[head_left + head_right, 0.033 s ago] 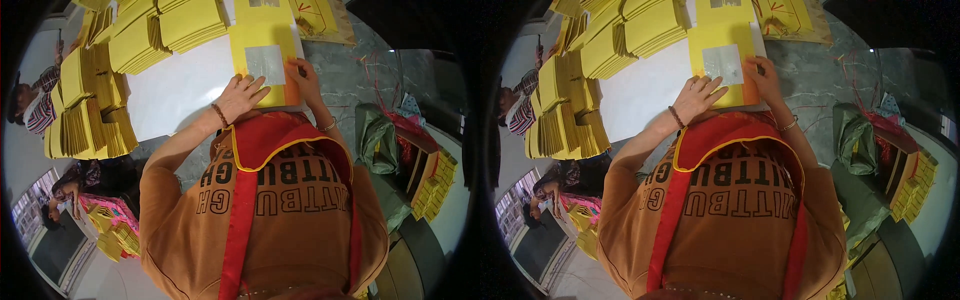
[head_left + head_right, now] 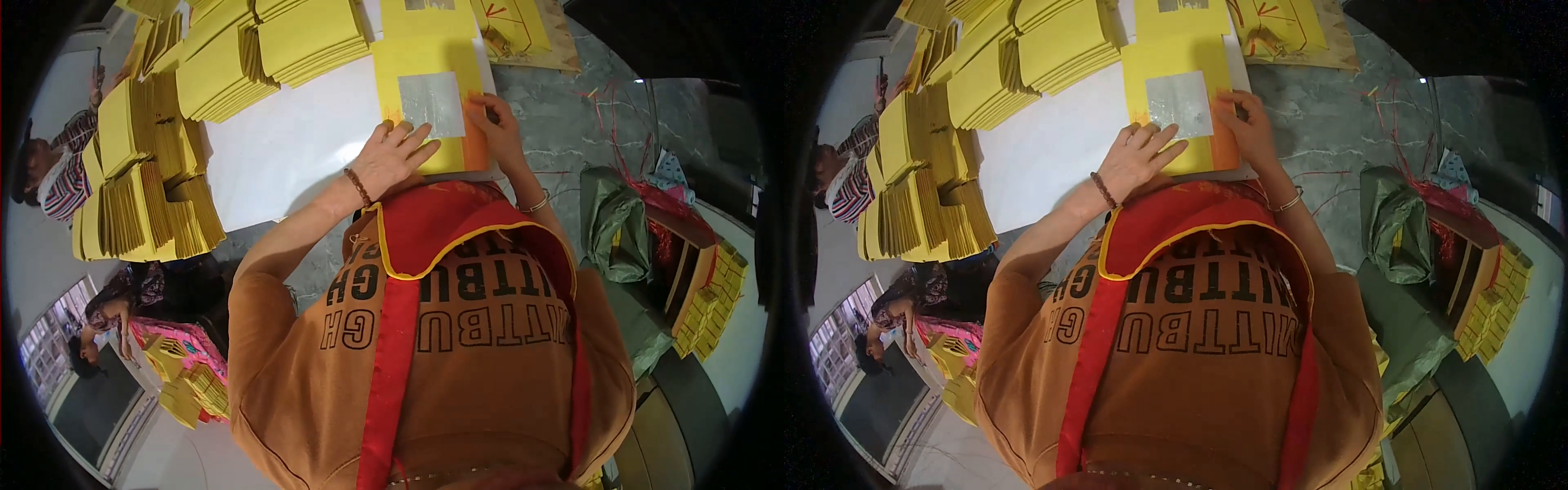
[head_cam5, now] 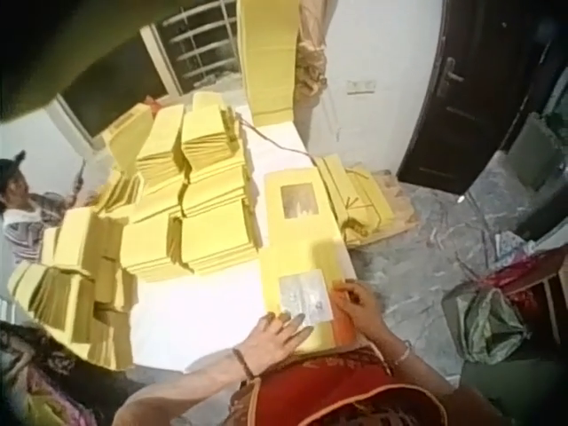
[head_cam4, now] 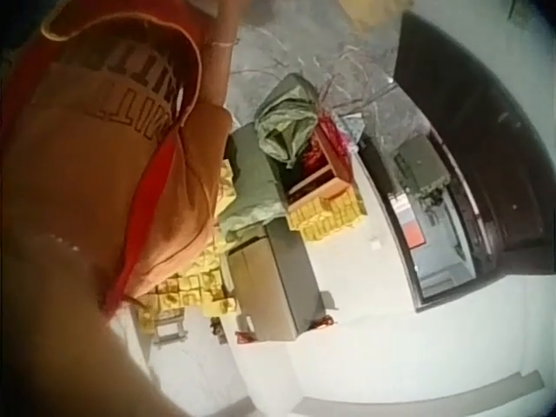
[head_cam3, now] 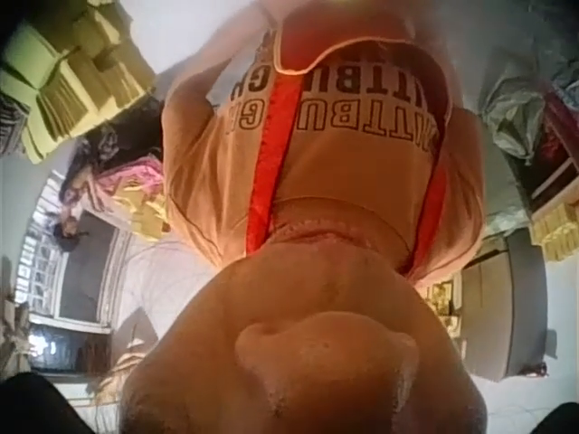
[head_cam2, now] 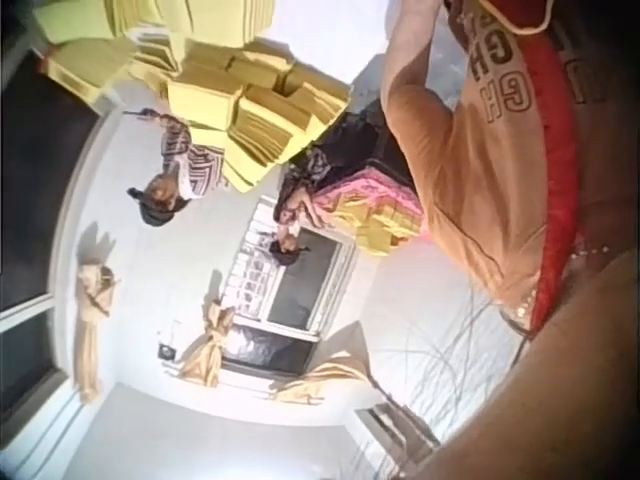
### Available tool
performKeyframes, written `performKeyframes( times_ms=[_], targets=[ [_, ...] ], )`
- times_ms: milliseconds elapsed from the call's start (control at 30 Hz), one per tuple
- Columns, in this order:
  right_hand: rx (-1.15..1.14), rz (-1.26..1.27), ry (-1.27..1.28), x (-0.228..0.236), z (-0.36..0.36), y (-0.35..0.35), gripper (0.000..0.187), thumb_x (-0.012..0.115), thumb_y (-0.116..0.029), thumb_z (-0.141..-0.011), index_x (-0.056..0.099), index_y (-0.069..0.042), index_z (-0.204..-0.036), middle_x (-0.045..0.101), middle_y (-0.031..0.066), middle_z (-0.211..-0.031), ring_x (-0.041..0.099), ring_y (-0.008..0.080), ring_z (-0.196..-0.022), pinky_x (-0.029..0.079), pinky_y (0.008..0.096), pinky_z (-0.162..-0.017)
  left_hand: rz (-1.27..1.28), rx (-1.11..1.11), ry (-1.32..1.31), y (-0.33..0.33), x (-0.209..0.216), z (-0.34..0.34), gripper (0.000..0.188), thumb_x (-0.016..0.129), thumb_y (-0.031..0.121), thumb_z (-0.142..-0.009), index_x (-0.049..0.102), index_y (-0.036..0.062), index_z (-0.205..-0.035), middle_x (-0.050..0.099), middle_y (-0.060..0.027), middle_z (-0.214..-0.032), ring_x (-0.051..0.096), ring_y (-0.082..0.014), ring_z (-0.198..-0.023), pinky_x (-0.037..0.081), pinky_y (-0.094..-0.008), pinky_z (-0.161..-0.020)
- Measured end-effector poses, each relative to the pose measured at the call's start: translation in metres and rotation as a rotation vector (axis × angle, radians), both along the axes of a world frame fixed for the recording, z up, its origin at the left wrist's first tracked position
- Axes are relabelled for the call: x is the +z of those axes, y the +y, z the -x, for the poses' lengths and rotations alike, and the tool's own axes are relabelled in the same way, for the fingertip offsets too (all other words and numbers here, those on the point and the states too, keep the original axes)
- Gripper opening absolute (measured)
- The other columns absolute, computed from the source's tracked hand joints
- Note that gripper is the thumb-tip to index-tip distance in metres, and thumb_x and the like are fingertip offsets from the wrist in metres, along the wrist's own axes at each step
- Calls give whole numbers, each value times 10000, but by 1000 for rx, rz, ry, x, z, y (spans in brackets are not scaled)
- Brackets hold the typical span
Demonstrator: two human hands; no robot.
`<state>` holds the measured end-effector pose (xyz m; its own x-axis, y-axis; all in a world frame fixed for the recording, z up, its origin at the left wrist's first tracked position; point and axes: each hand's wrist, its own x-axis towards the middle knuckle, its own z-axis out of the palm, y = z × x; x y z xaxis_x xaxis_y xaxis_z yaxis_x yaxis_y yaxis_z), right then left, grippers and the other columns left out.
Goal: Handling and stacking sheets of yellow paper with foil squares, commonly known as joss paper.
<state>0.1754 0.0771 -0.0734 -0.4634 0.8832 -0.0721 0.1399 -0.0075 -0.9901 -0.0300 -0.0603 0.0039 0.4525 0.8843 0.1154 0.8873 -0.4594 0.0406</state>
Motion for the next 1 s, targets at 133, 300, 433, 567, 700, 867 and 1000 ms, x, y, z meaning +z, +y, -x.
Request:
performKeyframes(
  times_ms=[133, 300, 433, 567, 700, 867, 1000],
  targets=[
    [3, 67, 20, 8, 0, -1, 228, 580, -127, -877, 586, -53, -1094, 515, 30, -1146, 509, 111, -999, 397, 235, -887, 21, -35, -166, 0, 8, -4, 414, 647, 201, -750, 563, 66, -1132, 530, -85, -1168, 495, -235, -1000, 409, -329, -817],
    [-25, 141, 60, 13, 0, 1, 262, 546, -217, -895, 605, -20, -1059, 520, 66, -1080, 500, 138, -997, 404, 253, -858, 114, 47, -575, 0, 10, -2, 167, 624, 151, -789, 625, 33, -908, 613, -95, -861, 567, -241, -801, 463, -322, -707],
    [-20, 206, 75, 21, 2, 0, 326, 483, -269, -926, 610, 0, -1057, 535, 79, -1090, 507, 163, -1011, 397, 265, -880, 275, 224, -761, 4, 12, 4, 160, 578, 158, -843, 625, 5, -832, 614, -139, -748, 584, -291, -712, 479, -356, -669],
    [-12, 176, 63, 19, 0, 1, 327, 478, -271, -929, 618, -3, -1054, 534, 76, -1086, 509, 162, -1009, 390, 263, -889, 360, 322, -837, 4, 14, 5, 177, 561, 170, -864, 623, 4, -857, 628, -141, -782, 600, -303, -723, 480, -365, -667],
    [-29, 213, 69, 22, 2, 0, 328, 480, -273, -929, 617, -9, -1067, 535, 73, -1085, 507, 157, -1014, 387, 261, -899, 338, 358, -888, 4, 4, 6, 187, 565, 171, -874, 622, -6, -888, 612, -128, -753, 578, -250, -666, 463, -325, -618],
    [-45, 251, 108, 22, 2, -1, 325, 487, -271, -929, 614, -10, -1074, 535, 67, -1094, 507, 152, -1017, 385, 259, -905, 350, 358, -923, 5, 2, 7, 172, 568, 146, -877, 621, -16, -899, 578, -80, -681, 522, -131, -589, 429, -258, -566],
    [-43, 211, 51, 17, 2, 1, 321, 493, -268, -927, 616, -7, -1069, 541, 72, -1102, 509, 153, -1016, 384, 260, -907, 437, 443, -999, 6, -1, 8, 179, 565, 155, -846, 628, -13, -846, 615, -112, -706, 572, -188, -595, 456, -292, -569]
  ],
)
